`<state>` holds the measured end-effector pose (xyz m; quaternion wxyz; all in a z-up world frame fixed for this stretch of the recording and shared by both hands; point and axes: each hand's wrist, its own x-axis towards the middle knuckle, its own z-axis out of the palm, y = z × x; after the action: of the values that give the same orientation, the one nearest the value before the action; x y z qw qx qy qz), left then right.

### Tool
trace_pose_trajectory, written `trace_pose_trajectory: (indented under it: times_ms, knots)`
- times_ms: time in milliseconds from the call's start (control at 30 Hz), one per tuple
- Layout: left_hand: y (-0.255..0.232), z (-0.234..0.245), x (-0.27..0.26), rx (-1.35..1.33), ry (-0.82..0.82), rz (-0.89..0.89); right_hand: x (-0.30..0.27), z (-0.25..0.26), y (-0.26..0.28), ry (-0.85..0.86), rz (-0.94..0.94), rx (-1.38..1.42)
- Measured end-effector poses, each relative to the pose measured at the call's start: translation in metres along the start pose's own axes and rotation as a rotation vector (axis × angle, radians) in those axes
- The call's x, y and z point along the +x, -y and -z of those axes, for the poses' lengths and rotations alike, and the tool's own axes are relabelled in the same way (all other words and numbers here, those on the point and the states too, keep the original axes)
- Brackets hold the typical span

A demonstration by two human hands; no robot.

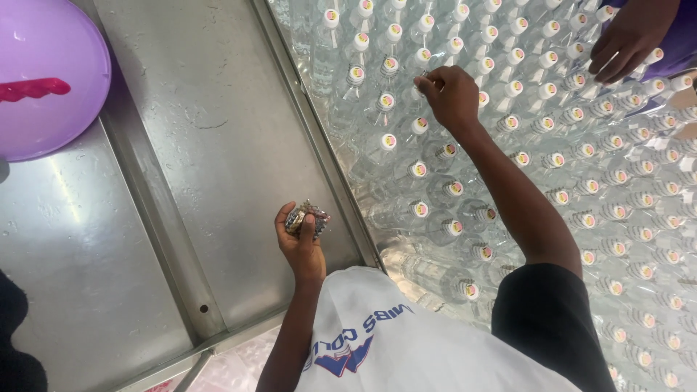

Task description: Applying small circular labels or seals to the caps of plastic water bottles arranged in a grid.

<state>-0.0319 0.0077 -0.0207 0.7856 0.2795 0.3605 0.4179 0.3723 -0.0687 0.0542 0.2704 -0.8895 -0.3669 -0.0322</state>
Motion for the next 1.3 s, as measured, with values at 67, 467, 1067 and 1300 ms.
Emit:
trace_pose_trajectory:
  times_ms: [67, 467, 1067, 1300]
  knots:
    - [0.002, 0.001, 0.001, 0.0, -0.007, 0.005, -0.002, -0.002, 0.0, 0.034, -0.006, -0.023]
    - [-0.002, 0.002, -0.005, -0.006, -0.011, 0.016, -0.003, -0.005, -0.001, 0.21, -0.04, -0.079]
    - [0.014, -0.055, -0.005, -0.022, 0.223, -0.079, -0.124, 0.039, 0.156, 0.448, 0.162, 0.473]
    - [0.013, -0.06, -0.012, -0.04, 0.259, -0.053, -0.133, 0.034, 0.148, 0.422, 0.162, 0.632]
